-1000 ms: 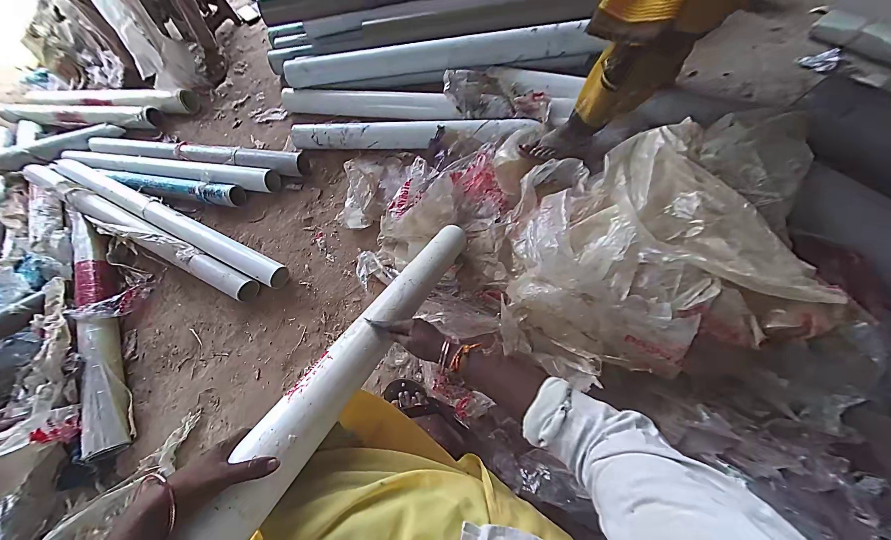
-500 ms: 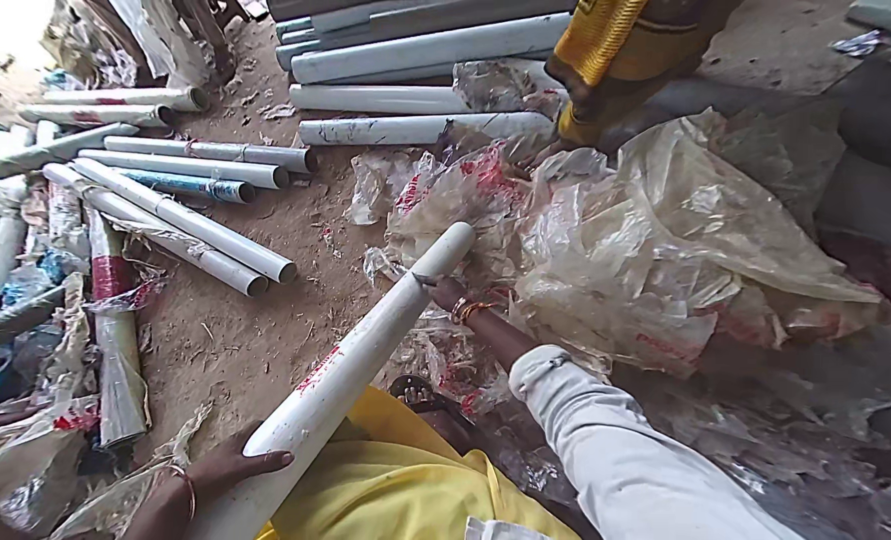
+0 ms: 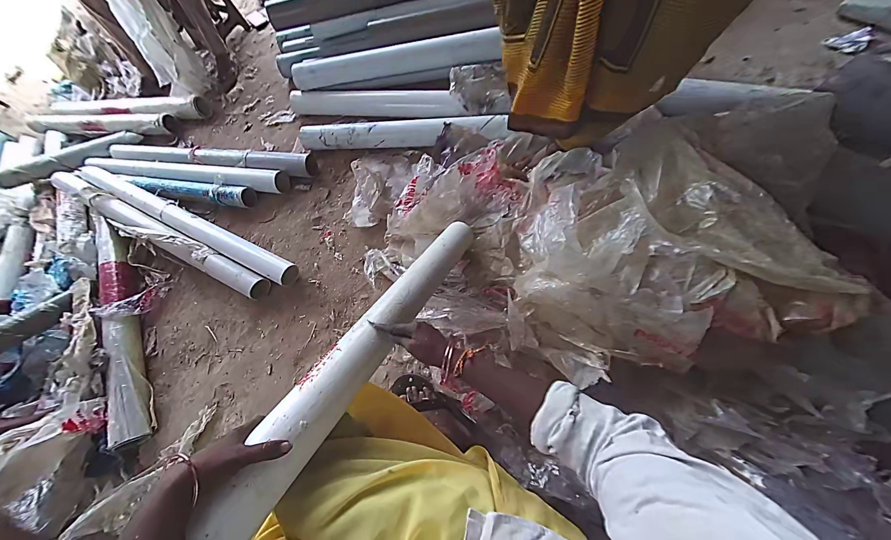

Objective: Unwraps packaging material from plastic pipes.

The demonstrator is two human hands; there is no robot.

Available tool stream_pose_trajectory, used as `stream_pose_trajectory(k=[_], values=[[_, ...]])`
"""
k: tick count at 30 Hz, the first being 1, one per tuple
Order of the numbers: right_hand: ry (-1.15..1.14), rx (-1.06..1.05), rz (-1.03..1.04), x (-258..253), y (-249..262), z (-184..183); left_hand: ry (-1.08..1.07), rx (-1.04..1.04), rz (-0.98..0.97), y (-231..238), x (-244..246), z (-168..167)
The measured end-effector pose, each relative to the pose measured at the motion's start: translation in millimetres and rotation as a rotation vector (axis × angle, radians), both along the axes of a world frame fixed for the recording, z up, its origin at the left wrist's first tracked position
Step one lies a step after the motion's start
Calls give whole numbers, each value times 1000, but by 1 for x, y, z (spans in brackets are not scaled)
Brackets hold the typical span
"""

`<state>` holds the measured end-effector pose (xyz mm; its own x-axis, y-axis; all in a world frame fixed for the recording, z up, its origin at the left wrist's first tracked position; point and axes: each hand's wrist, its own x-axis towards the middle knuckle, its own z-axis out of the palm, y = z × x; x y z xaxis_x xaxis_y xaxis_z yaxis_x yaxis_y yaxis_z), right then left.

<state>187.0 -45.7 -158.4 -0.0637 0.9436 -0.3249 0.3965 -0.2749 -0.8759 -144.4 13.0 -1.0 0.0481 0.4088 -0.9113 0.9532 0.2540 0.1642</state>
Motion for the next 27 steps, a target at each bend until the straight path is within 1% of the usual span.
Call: stream_pose_trajectory(k=[3, 4, 5, 6, 8, 9, 10, 12, 13, 14, 15, 17, 18, 19, 20, 23, 24, 25, 27], values=[[-44, -85, -301, 43, 24, -33, 0, -7, 3, -1, 2, 2], [-37, -87, -347, 53, 30, -39, 5, 5, -2, -2, 3, 3], [-20, -78, -326, 52, 29, -37, 18, 34, -5, -5, 6, 6], [5, -47, -261, 40, 23, -30, 31, 69, -3, -10, 10, 11], [32, 8, -48, 7, 2, -14, 5, 63, -6, -6, 1, 5], [32, 17, 20, -4, -5, -10, -13, 41, -5, -1, -3, 1], [24, 14, 8, -5, -8, -14, -21, 19, 4, -1, 1, 3], [22, -16, -199, 18, 4, -39, 18, 16, 63, -10, 20, 17], [17, -33, -298, 34, 15, -52, 14, 31, 66, -12, 21, 18], [20, -41, -349, 42, 22, -56, -10, 31, 46, -8, 11, 13], [32, -45, -335, 41, 22, -50, -33, 23, 9, 0, -4, 2], [69, -2, -164, 11, 6, -25, -59, -8, -6, 8, -18, -10], [74, 19, -73, -5, -2, -16, -56, -9, 3, 8, -17, -10], [67, 12, -33, -13, -7, -10, -49, -6, 9, 8, -14, -8], [49, -12, -66, -10, -8, -12, -38, -12, 16, 7, -12, -7], [5, -80, -342, 34, 15, -43, -28, -9, 19, 3, -8, -4], [-4, -86, -352, 39, 17, -45, -19, -15, 13, 4, -6, -3], [9, -82, -298, 34, 14, -37, -13, -23, 3, 6, -5, -2], [47, -30, -99, 8, -3, -11, -9, -13, -4, 6, -6, -4]])
